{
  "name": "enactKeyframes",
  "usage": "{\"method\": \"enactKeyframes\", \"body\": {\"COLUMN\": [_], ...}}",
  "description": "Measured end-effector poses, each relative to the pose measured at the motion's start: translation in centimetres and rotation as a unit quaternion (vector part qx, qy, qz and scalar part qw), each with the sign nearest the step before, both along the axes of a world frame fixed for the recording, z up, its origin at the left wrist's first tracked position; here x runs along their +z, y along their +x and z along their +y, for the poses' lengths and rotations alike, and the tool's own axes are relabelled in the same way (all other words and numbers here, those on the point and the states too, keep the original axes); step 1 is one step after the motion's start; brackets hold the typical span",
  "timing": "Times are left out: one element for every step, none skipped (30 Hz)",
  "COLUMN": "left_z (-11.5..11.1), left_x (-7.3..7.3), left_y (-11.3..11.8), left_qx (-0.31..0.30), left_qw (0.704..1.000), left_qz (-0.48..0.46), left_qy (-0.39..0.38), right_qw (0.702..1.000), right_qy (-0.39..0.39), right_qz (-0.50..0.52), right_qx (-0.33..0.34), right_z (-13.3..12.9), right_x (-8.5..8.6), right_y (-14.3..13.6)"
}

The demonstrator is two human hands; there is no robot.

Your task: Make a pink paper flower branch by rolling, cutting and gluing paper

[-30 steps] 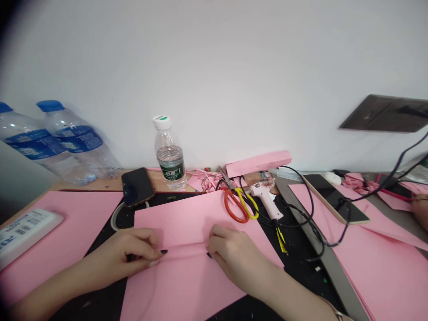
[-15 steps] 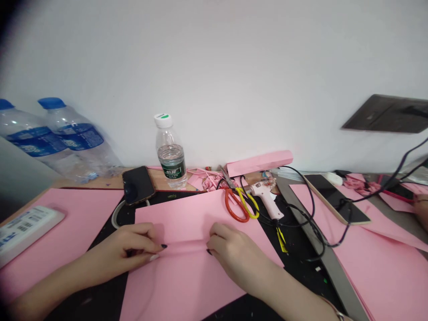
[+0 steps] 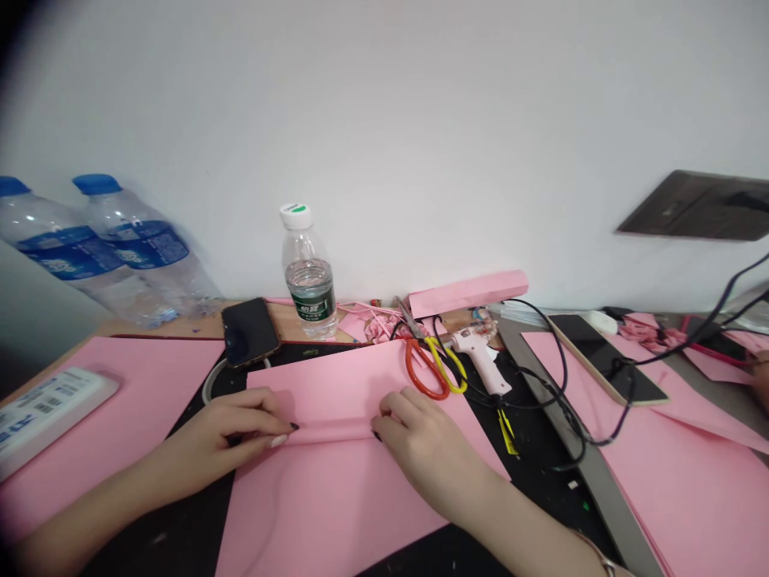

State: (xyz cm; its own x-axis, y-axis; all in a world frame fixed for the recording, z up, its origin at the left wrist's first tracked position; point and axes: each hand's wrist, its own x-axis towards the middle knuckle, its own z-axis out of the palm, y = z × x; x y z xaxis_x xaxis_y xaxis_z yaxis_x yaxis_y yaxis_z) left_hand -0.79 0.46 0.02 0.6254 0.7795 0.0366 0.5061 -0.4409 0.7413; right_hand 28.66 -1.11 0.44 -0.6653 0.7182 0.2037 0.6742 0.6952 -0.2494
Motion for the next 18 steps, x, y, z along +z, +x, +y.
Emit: {"method": "enactKeyframes", "body": {"left_z": [0.0, 0.0, 0.01, 0.02, 0.05, 0.08, 0.12, 0.16, 0.19, 0.21, 0.21, 0.19, 0.16, 0.11, 0.07, 0.03, 0.0, 0.0], "left_x": [0.04, 0.07, 0.08, 0.08, 0.07, 0.05, 0.03, 0.03, 0.06, 0.11, 0.2, 0.3, 0.41, 0.48, 0.51, 0.46, 0.34, 0.15], "left_y": [0.0, 0.0, 0.0, 0.0, 0.01, 0.03, 0.06, 0.1, 0.15, 0.2, 0.24, 0.27, 0.27, 0.24, 0.17, 0.07, -0.06, -0.21], "left_qx": [0.005, 0.009, 0.013, 0.016, 0.019, 0.022, 0.026, 0.028, 0.03, 0.031, 0.033, 0.034, 0.035, 0.04, 0.045, 0.05, 0.053, 0.055], "left_qw": [1.0, 1.0, 1.0, 0.999, 0.999, 0.999, 0.999, 0.999, 0.999, 0.999, 0.999, 0.999, 0.999, 0.999, 0.998, 0.998, 0.998, 0.997], "left_qz": [-0.003, -0.004, -0.002, 0.001, 0.003, 0.003, 0.002, 0.001, -0.001, -0.001, 0.001, 0.004, 0.007, 0.01, 0.012, 0.013, 0.014, 0.016], "left_qy": [0.009, 0.016, 0.024, 0.029, 0.032, 0.035, 0.038, 0.04, 0.042, 0.042, 0.04, 0.036, 0.032, 0.03, 0.03, 0.034, 0.04, 0.049], "right_qw": [1.0, 1.0, 1.0, 1.0, 1.0, 1.0, 1.0, 1.0, 1.0, 1.0, 1.0, 0.999, 0.999, 0.999, 0.999, 0.999, 0.999, 0.999], "right_qy": [0.009, 0.013, 0.013, 0.01, 0.005, 0.0, -0.003, -0.004, -0.001, 0.002, 0.004, 0.005, 0.006, 0.008, 0.011, 0.015, 0.02, 0.025], "right_qz": [-0.002, -0.005, -0.006, -0.007, -0.006, -0.004, -0.002, -0.003, -0.005, -0.01, -0.015, -0.021, -0.026, -0.028, -0.028, -0.027, -0.026, -0.024], "right_qx": [0.0, -0.002, -0.004, -0.007, -0.011, -0.014, -0.017, -0.019, -0.021, -0.022, -0.023, -0.023, -0.023, -0.022, -0.021, -0.022, -0.023, -0.025], "right_z": [0.03, 0.03, 0.01, -0.04, -0.08, -0.13, -0.15, -0.15, -0.12, -0.08, -0.02, 0.04, 0.08, 0.12, 0.13, 0.14, 0.14, 0.13], "right_x": [-0.01, 0.05, 0.15, 0.3, 0.45, 0.59, 0.68, 0.72, 0.69, 0.59, 0.46, 0.3, 0.15, 0.02, -0.07, -0.13, -0.16, -0.16], "right_y": [0.01, 0.01, -0.01, -0.06, -0.13, -0.21, -0.28, -0.34, -0.39, -0.4, -0.38, -0.34, -0.28, -0.21, -0.14, -0.07, -0.01, 0.04]}}
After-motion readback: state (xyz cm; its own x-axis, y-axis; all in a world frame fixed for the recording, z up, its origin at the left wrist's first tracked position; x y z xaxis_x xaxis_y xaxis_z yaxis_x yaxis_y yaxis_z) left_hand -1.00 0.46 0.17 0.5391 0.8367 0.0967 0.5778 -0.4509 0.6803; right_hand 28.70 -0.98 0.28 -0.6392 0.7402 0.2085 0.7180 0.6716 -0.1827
